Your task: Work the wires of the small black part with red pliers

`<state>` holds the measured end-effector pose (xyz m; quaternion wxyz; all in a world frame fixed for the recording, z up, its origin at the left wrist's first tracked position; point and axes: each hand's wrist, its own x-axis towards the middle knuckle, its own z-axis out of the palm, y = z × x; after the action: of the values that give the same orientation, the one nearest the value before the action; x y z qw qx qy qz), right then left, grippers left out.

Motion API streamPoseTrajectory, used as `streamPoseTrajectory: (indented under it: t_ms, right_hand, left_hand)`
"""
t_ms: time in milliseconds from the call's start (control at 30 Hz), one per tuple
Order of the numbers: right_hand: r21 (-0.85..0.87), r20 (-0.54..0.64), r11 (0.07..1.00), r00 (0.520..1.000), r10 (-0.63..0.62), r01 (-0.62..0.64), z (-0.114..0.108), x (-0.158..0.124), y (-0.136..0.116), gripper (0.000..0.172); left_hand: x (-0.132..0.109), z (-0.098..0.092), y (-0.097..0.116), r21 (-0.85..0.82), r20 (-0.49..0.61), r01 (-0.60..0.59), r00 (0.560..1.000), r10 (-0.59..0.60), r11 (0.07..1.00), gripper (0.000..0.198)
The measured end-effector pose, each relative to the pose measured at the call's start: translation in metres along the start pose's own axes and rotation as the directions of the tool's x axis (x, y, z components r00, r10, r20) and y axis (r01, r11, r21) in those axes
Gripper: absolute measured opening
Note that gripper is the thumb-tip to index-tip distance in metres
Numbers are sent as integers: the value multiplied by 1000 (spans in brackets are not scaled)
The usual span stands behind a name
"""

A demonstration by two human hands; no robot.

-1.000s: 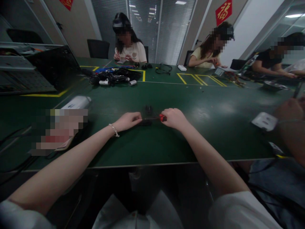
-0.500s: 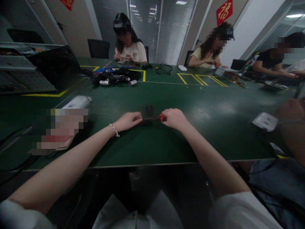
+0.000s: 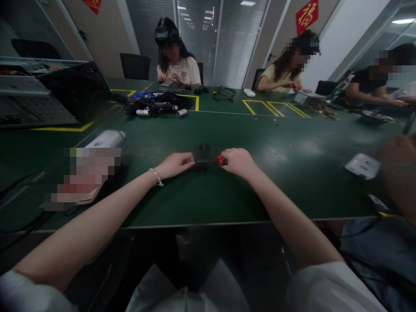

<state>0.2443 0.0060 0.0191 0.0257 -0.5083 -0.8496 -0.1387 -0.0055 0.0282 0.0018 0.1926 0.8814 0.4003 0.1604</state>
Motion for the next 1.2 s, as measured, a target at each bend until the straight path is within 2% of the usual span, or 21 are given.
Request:
streamPoseTrajectory:
  t_ms: [1200]
  right_hand:
    - [19,-11,1000,1000,14,-14,5,1,0,23]
  left_hand:
    - [-1,-1,2,-17,10,19,1000,-18,1000,16]
